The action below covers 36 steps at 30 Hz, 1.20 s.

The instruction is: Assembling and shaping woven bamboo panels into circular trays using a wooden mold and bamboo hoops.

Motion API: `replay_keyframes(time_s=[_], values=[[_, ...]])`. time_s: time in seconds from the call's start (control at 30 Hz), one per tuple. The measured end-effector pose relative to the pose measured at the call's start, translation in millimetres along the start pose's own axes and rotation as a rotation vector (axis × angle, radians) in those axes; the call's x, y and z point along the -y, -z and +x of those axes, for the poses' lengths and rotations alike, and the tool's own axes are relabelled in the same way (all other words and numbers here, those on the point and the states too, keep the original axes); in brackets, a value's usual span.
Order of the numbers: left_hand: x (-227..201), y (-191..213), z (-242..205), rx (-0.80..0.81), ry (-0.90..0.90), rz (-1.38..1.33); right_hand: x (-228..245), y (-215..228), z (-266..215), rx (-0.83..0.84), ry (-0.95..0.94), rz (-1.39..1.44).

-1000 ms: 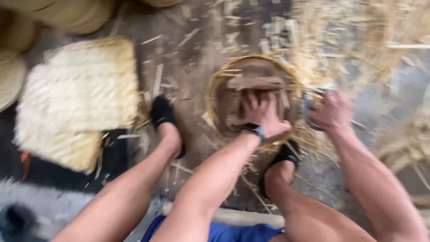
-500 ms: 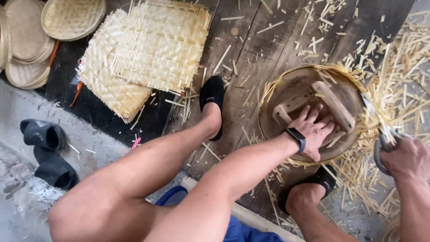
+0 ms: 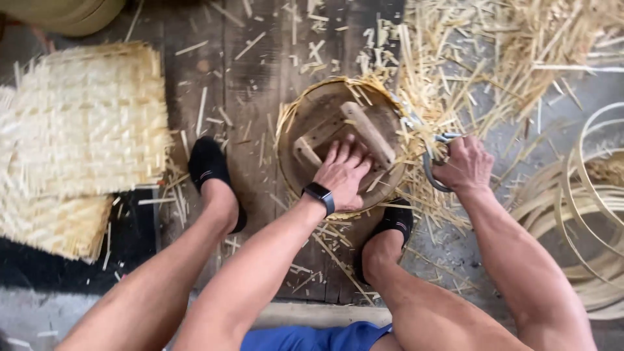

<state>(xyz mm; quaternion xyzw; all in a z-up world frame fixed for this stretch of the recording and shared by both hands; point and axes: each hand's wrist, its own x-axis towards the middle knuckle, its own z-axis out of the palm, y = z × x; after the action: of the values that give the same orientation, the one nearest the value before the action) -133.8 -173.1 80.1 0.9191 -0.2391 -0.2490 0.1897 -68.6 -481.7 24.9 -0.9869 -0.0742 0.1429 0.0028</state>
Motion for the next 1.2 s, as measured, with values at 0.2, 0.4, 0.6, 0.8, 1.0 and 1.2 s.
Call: replay_keyframes(time_s=[0.2,0.4,0.6,0.8,1.0,1.2], values=[[-24.3,-20.0,19.3,-0.621,0.387,-0.227,35.7,40.1,-7.5,-0.248,0.137,0.066],[-34.8,8.5,40.9,-0.812,0.609,-0.526,18.4,2.6,11.3,-0.076,0.039,0.029],[-44.2,-1.5,58.0,-0.689,0.793,-0.41,5.9,24.0,31.8,0.398,-0.027,0.077],[-43.5,0.0,60.3,-0.701,0.807,-0.352,11.9,31.9,18.3,0.188,0.045,0.075],[-49.3,4.5,48.6,-0.673,0.753,-0.306,42.4,41.4,8.7,-0.138,0.102,-0.02],[-48.0,8.9,36.9,-0.581,0.704,-0.348,0.6,8.5,13.0,0.273,-0.004,0.036]])
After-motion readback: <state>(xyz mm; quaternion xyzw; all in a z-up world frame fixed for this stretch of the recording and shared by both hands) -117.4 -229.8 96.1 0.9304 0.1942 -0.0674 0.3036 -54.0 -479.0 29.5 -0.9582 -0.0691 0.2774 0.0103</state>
